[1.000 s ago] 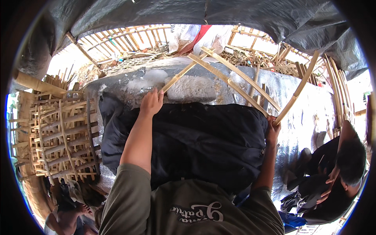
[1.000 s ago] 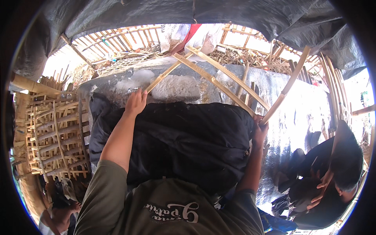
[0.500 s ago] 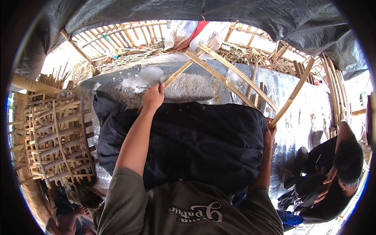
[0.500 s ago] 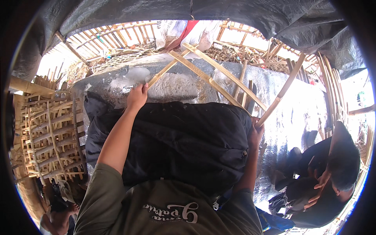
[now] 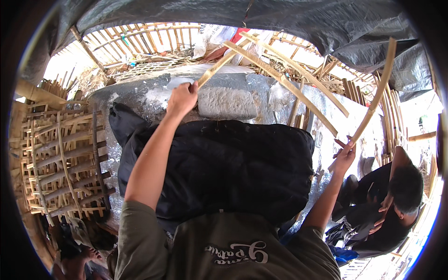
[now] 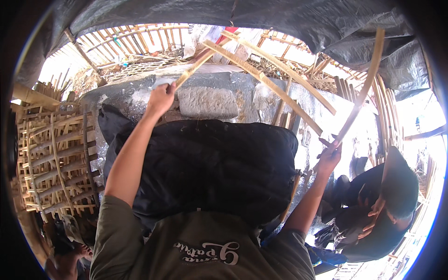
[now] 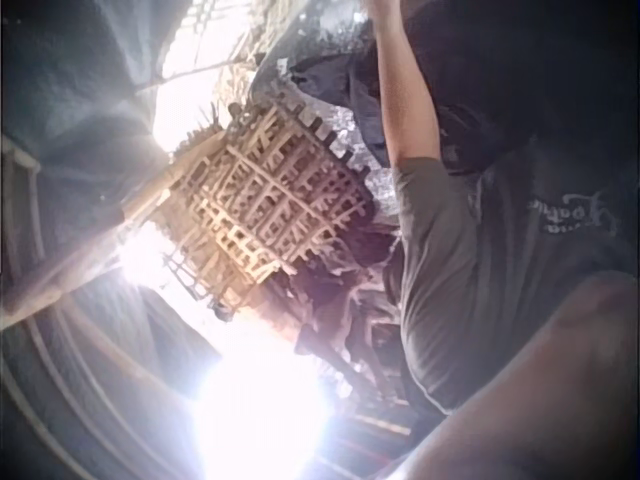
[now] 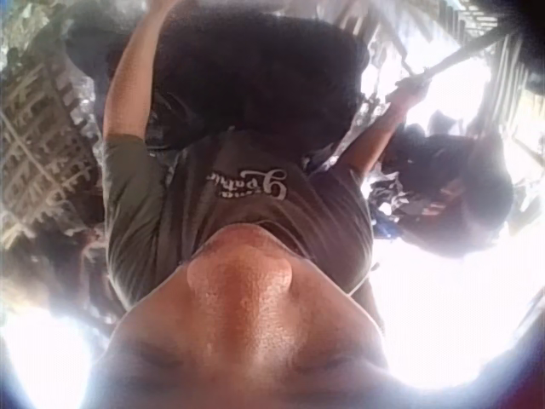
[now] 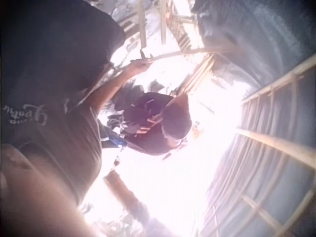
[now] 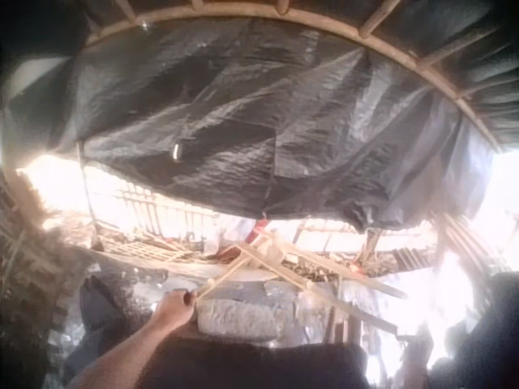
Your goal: The person splits a bamboo strip into thinner pieces using a knife, then arranges them into a grid pattern. They secure the pieces together by hammering nails into the intersections.
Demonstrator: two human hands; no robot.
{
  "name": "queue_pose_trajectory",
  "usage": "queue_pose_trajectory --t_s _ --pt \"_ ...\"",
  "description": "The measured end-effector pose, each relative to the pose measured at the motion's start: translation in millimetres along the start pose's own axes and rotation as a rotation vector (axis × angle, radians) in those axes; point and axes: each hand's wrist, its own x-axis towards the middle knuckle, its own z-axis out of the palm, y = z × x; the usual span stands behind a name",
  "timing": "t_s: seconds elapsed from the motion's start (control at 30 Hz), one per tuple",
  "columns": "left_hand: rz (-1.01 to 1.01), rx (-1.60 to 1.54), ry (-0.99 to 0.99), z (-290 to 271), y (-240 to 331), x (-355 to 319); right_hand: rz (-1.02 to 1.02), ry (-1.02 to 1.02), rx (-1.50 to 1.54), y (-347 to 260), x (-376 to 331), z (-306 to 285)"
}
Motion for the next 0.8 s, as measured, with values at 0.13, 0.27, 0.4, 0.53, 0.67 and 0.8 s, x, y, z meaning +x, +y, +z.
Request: queue_pose_trajectory --t_s 0.13,0.27,0.4,0.53,0.67,0.8 --pt "0.055 0.061 0.048 -37.7 8.7 -14.1 -0.069 0.060 0.037 -59.5 -18.8 -1.7" --pt "-0.006 0.023 -0.037 -49.6 -7.3 -27.0 0.002 -0.079 0.209 -104.8 -52.6 -0.8" --pt "-0.016 -0.039 -0.085 -73.4 7.5 -4.4 -0.021 -0.238 0.330 -113.7 -63.9 9.9" --pt "-0.044 -0.067 -0.043 -84.8 17.3 34.7 0.005 -0.264 0.443 -123.2 -70.2 28.9" --pt "-0.118 -0.073 -0.076 -95.3 38.6 69.4 0.051 -0.232 0.495 -119.3 -70.5 35.3" --pt "-0.064 -0.117 0.016 -112.6 57.9 83.7 0.111 -0.197 0.490 -121.4 -77.5 35.1"
